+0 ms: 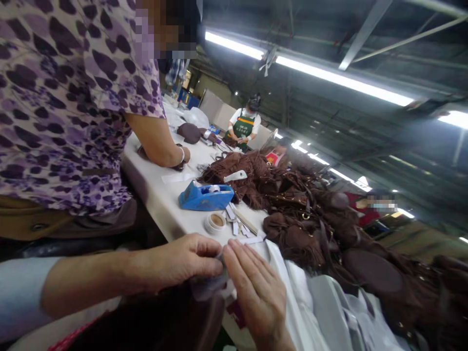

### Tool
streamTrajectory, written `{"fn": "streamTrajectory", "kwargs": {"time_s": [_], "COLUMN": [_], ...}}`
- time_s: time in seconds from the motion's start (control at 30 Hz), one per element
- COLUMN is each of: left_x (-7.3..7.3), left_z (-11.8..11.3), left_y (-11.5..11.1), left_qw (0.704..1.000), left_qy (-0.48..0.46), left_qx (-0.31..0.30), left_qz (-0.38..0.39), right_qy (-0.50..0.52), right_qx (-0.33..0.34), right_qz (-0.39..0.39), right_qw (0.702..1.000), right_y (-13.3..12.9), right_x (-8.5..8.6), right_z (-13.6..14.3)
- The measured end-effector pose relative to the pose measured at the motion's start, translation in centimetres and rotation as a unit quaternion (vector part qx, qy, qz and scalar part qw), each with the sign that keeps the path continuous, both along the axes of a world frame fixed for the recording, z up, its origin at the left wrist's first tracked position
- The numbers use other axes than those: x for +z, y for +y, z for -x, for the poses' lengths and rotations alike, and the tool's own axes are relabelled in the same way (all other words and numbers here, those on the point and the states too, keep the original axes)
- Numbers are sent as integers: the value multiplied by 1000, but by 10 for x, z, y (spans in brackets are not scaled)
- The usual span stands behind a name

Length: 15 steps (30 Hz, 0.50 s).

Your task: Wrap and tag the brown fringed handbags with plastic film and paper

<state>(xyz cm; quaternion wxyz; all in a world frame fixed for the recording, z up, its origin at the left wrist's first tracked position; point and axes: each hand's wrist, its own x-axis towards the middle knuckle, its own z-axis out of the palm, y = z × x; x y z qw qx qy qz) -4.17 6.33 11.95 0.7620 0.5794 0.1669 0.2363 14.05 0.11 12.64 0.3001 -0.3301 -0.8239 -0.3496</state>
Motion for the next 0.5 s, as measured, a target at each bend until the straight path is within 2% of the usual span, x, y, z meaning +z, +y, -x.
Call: {"fn": "streamTrajectory", "kwargs": {"time_s": [0.07, 0.13, 0.17, 0.23, 0.27, 0.3, 0.4, 0.5], "left_x": [31, 53, 59, 59, 53, 45, 9, -32], "left_z": [5, 12, 17, 28, 33, 38, 48, 49], "left_y": [2, 3, 3, 3, 3, 2, -3, -8], "left_qw": [997, 990, 985, 976, 973, 970, 971, 973], "left_qy": [-29, -43, -43, -38, -31, -20, 31, 72], "left_qx": [29, 74, 99, 145, 160, 169, 170, 172], "left_qz": [-62, -114, -133, -157, -165, -171, -165, -133], "right_qy": [16, 56, 85, 140, 138, 119, 37, -38], "right_qx": [25, 22, -10, -128, -207, -245, -293, -347], "right_qz": [-12, 5, 32, 132, 208, 261, 354, 383], "right_qw": [999, 998, 996, 973, 946, 926, 888, 855], "right_y": [13, 26, 33, 47, 55, 61, 77, 88], "right_x": [32, 55, 62, 64, 59, 49, 2, -49], "right_z": [-3, -16, -26, -53, -68, -81, -109, -116]}}
